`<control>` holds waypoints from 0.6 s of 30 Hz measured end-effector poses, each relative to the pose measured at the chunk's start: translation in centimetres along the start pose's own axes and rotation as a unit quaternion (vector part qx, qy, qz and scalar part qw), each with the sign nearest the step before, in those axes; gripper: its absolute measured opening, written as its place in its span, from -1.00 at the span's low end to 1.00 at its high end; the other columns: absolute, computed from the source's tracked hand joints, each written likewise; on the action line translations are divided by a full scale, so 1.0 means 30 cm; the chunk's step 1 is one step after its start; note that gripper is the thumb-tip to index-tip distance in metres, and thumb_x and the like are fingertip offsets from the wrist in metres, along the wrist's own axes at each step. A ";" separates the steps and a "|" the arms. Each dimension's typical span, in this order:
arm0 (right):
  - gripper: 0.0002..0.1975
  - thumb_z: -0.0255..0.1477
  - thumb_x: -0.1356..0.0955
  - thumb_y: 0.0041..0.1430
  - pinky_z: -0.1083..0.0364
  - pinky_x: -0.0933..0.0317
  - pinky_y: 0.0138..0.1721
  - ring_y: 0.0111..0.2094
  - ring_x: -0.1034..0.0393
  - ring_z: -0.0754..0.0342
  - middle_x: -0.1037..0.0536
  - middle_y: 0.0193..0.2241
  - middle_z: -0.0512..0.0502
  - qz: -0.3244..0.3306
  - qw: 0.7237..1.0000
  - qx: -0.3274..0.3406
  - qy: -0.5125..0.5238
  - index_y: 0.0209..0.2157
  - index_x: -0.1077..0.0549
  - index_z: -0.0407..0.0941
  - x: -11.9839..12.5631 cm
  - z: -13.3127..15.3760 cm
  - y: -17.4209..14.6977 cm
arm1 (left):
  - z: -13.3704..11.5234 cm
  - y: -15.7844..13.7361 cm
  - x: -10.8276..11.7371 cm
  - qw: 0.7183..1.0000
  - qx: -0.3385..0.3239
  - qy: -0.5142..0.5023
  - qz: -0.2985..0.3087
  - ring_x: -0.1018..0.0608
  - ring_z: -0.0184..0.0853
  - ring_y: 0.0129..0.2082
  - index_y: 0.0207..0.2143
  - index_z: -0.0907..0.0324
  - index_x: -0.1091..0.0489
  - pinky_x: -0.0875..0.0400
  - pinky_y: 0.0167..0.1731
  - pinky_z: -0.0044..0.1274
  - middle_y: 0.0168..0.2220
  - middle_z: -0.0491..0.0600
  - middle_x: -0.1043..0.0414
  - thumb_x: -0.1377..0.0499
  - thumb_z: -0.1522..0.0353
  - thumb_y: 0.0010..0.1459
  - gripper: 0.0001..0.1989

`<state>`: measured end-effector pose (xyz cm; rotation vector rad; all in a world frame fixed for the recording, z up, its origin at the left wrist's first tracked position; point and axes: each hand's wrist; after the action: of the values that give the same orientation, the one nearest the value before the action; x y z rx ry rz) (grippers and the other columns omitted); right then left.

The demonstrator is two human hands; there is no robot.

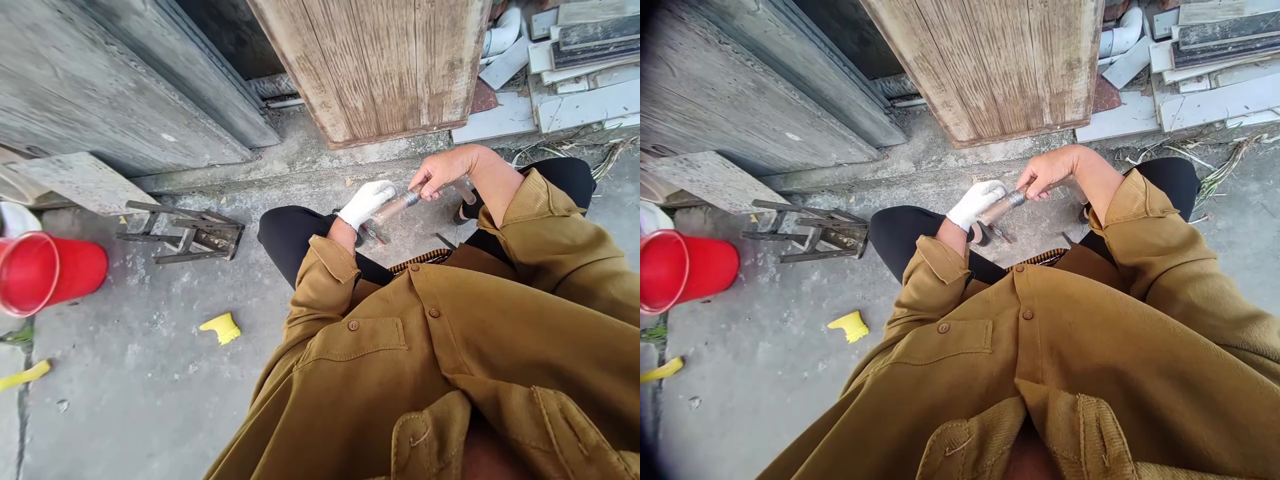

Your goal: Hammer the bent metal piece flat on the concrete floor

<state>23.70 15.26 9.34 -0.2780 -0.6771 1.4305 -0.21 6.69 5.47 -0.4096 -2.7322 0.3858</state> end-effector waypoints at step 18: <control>-0.66 -0.13 -0.53 0.18 0.09 -0.30 -0.26 -0.41 -0.44 0.09 -0.55 -0.44 -0.01 0.065 0.981 -0.163 -0.079 -0.21 -0.66 -0.13 -0.062 0.023 0.072 | 0.010 -0.021 -0.017 0.994 -0.015 -0.018 0.109 -0.46 -0.28 -0.41 -0.52 0.12 -0.43 -0.33 -0.31 -0.42 -0.61 -0.09 -0.40 -0.30 0.45 0.20 -0.77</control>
<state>21.56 13.64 8.18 -0.4751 -1.0435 1.4731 -0.01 5.87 5.25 -0.7199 -2.7378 0.4125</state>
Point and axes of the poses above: each hand's wrist, its own y-axis towards the middle knuckle, its own x-axis out of the back of the hand, z = x × y
